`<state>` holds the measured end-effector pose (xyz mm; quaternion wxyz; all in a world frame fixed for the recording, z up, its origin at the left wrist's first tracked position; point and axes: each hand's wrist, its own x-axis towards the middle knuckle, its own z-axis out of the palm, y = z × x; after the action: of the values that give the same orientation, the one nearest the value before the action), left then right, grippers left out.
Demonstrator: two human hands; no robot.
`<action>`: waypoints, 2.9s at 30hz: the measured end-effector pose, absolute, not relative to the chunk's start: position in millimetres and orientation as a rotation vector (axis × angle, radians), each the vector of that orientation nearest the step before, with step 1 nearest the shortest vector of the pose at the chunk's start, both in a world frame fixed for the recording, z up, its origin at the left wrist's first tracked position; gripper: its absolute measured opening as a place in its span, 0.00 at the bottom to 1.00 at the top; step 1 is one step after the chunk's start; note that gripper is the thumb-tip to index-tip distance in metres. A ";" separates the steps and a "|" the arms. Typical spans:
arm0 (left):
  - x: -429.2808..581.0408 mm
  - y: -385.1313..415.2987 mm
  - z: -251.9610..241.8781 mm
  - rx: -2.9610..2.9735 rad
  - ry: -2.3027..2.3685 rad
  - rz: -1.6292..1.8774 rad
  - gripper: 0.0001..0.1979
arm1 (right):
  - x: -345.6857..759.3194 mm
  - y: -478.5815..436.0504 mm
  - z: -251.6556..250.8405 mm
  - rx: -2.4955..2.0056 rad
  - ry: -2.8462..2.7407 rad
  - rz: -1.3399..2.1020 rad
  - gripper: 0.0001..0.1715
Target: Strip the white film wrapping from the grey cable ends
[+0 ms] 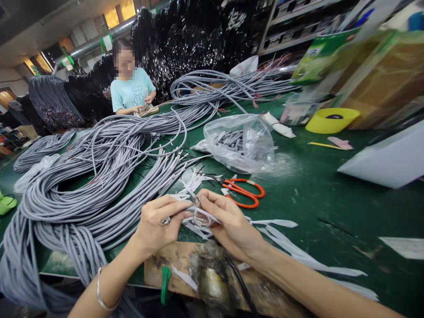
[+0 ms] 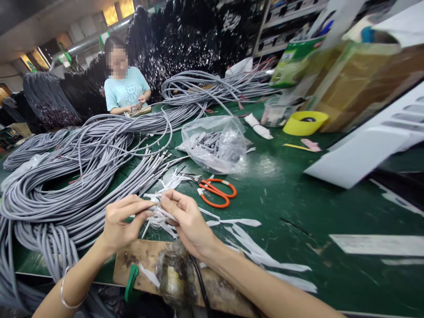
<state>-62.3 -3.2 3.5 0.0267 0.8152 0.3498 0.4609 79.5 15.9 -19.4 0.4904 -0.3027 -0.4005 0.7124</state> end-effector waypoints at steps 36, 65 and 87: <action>-45.0 -12.9 1.0 1.769 1.265 1.291 0.05 | 91.3 21.4 -15.3 -0.785 -1.275 0.930 0.08; -49.5 -17.7 -1.3 1.471 1.155 1.355 0.15 | 103.1 30.1 -8.2 -0.752 -1.123 0.890 0.08; -49.2 -12.8 8.3 0.966 0.871 1.268 0.20 | 96.4 40.5 -18.7 -1.029 -1.366 1.021 0.16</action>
<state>-49.2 -12.8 8.3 0.6151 0.4191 0.3779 0.5506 96.4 40.5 -18.7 0.5437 -0.4335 -0.5756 0.4303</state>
